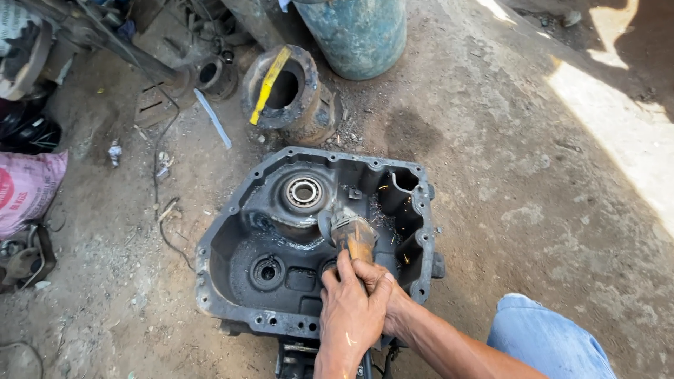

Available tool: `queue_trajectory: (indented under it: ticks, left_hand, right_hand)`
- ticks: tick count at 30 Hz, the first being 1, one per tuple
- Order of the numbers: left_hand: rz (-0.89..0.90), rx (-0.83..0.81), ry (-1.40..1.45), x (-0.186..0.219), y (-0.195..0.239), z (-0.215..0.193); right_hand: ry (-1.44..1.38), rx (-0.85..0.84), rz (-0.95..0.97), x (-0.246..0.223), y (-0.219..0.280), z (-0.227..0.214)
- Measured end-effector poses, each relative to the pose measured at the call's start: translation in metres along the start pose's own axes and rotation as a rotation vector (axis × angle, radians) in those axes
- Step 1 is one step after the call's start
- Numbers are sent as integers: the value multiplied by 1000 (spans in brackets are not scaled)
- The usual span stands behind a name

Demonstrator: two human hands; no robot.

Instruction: The person uses an angle grinder to grind the interior surfaces of a metal engine or transmission casing. They move the tool between different internal compartments and edges of the casing while stabilizing it on the ground.

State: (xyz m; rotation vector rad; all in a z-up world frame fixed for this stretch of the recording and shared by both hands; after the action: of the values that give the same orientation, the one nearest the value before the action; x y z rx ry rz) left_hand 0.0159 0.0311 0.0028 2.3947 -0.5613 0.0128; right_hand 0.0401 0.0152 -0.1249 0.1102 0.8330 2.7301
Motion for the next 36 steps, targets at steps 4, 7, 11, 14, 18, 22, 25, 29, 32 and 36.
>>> queue_trajectory:
  ticks: [4, 7, 11, 14, 18, 22, 25, 29, 32, 36]
  left_hand:
    - [36, 13, -6, -4, -5, -1]
    - [10, -11, -6, -8, 6, -2]
    - [29, 60, 10, -16, 8, 2]
    - [9, 78, -1, -20, 6, 5]
    - [35, 27, 52, -15, 4, 0]
    - [92, 46, 111, -16, -11, 4]
    - [94, 79, 153, -22, -10, 11]
    - [113, 120, 169, -22, -15, 14]
    - [102, 72, 186, -13, -16, 8]
    - [57, 29, 162, -19, -9, 16]
  right_hand:
    - [11, -19, 8, 2, -2, 4]
    - [20, -38, 18, 14, 4, -8]
    - [21, -39, 14, 19, 4, -4]
    - [14, -32, -2, 19, 6, -4]
    - [40, -14, -18, 8, 7, 5]
    - [100, 14, -38, -1, 8, 7]
    - [141, 36, -53, -4, 7, 5]
    - [220, 44, -63, -12, 11, 13]
    - [233, 73, -63, -16, 0, 5]
    - [198, 72, -4, -10, 18, 14]
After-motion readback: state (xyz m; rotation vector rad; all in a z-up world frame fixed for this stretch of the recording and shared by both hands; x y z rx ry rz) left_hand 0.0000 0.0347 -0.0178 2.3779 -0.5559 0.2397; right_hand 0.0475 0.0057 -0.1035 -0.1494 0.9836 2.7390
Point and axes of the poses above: each hand's wrist, its own y-axis away from the middle knuckle, its own z-axis out of the palm, x = y × z, the point moved 3 cm from there along -y, towards the middle knuckle, and after that the axes turned 7 degrees about -y, right-handed, at the moved point
